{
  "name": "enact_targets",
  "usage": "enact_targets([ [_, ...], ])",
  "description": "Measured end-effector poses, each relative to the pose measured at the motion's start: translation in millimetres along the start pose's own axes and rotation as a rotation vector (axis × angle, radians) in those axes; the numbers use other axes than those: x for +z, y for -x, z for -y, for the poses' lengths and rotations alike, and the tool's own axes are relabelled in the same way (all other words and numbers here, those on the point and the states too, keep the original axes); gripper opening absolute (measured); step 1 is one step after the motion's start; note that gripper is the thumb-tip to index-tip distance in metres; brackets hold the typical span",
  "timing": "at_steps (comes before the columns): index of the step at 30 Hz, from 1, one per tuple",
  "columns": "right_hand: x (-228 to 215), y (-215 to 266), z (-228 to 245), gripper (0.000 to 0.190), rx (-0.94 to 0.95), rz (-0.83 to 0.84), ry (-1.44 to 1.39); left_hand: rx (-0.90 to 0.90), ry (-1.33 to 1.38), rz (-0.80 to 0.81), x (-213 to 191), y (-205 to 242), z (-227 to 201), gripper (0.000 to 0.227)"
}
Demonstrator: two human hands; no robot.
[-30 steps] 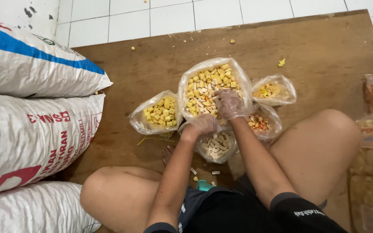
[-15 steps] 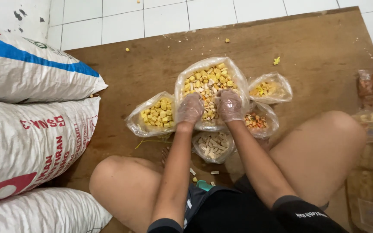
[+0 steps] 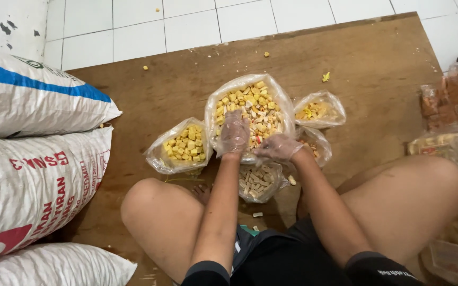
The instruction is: Sorting and distributing snack items into smaller plastic bags by hand
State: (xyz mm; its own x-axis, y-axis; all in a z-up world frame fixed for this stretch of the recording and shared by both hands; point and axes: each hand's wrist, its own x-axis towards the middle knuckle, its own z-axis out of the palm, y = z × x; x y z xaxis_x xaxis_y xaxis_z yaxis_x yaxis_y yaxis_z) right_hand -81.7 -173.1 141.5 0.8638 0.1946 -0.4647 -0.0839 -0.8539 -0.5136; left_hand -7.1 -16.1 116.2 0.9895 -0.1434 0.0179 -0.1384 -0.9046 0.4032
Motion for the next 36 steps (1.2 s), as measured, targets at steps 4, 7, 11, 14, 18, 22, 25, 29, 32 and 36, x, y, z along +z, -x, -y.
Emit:
enact_targets([
  [4,21,-20,-30,0.041,0.043,0.018,0.042,0.012,0.089,0.134,3,5,-14,0.037],
  [7,28,-20,-28,0.035,-0.008,-0.264,0.040,0.006,0.020,0.269,13,-2,-17,0.040],
  [11,61,-85,-67,0.029,0.129,-0.531,0.076,0.053,0.037,0.232,33,-9,-2,0.044],
  [14,35,-68,-60,0.037,0.045,-0.550,0.122,0.167,-0.157,0.166,4,6,-15,0.036],
  [18,33,-63,-41,0.037,0.016,-0.592,0.101,0.098,-0.018,0.139,44,-9,5,0.042],
  [22,19,-57,-23,0.039,0.001,-0.526,0.134,-0.157,0.152,0.227,55,-17,8,0.043],
  [25,13,-60,-14,0.038,0.035,-0.460,0.182,-0.176,0.193,0.250,31,-10,0,0.043],
  [29,26,-98,-36,0.036,0.059,-0.403,0.191,-0.141,0.172,0.250,34,-12,-3,0.045],
  [32,42,-123,-53,0.036,0.129,-0.370,0.192,0.006,0.070,0.305,33,-8,-1,0.044],
  [36,26,-122,-38,0.033,0.143,-0.314,0.193,0.017,0.071,0.362,7,-9,-14,0.049],
])
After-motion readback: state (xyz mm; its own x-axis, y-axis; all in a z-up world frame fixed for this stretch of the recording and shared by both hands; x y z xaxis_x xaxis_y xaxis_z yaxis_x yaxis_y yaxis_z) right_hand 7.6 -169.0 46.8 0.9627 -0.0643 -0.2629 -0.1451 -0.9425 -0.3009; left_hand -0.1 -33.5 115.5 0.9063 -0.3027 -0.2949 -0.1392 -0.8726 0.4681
